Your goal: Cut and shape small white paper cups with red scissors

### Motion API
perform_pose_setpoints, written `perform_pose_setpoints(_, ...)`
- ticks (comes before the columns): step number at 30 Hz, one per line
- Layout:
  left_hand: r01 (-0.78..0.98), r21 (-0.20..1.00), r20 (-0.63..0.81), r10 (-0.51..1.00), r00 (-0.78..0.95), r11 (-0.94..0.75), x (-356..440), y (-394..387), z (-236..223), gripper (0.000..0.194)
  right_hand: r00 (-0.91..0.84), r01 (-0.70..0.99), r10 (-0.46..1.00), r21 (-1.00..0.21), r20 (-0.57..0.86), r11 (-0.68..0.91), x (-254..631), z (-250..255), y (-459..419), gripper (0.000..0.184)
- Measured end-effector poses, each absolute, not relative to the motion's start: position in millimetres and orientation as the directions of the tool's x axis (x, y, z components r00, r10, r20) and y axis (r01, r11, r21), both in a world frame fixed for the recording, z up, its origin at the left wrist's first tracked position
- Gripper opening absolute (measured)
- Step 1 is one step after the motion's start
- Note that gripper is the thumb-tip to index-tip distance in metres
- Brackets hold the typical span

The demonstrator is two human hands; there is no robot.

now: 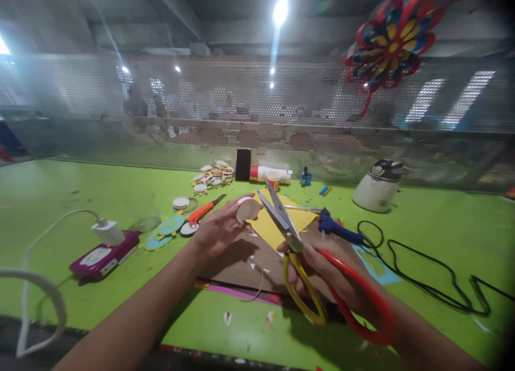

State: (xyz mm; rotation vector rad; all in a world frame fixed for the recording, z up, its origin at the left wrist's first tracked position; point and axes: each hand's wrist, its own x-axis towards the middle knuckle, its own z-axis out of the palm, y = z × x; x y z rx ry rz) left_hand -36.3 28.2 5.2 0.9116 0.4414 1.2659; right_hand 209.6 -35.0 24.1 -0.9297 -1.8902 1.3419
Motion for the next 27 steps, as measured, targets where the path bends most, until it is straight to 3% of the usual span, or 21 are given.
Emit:
perform_pose_setpoints(8,-0.655,0.754,0.162,0.952,0.258,0.049,-35,31,2,0.031,-0.458,0.176,0.881,-0.983,-0.12,-0.042,208,2,-44,0.054)
perform_pose_setpoints(15,-0.567,0.823,0.189,0.953,0.238,-0.022,-36,28,3,0.034,-0.534,0.174,0.844,-0.983,-0.04,0.063,210,6,-45,0.054)
perform_pose_setpoints(27,-0.543,0.839,0.204,0.944,0.26,-0.032,-38,28,0,0.032,-0.495,0.111,0.86,-0.991,-0.12,-0.074,203,9,-47,0.065)
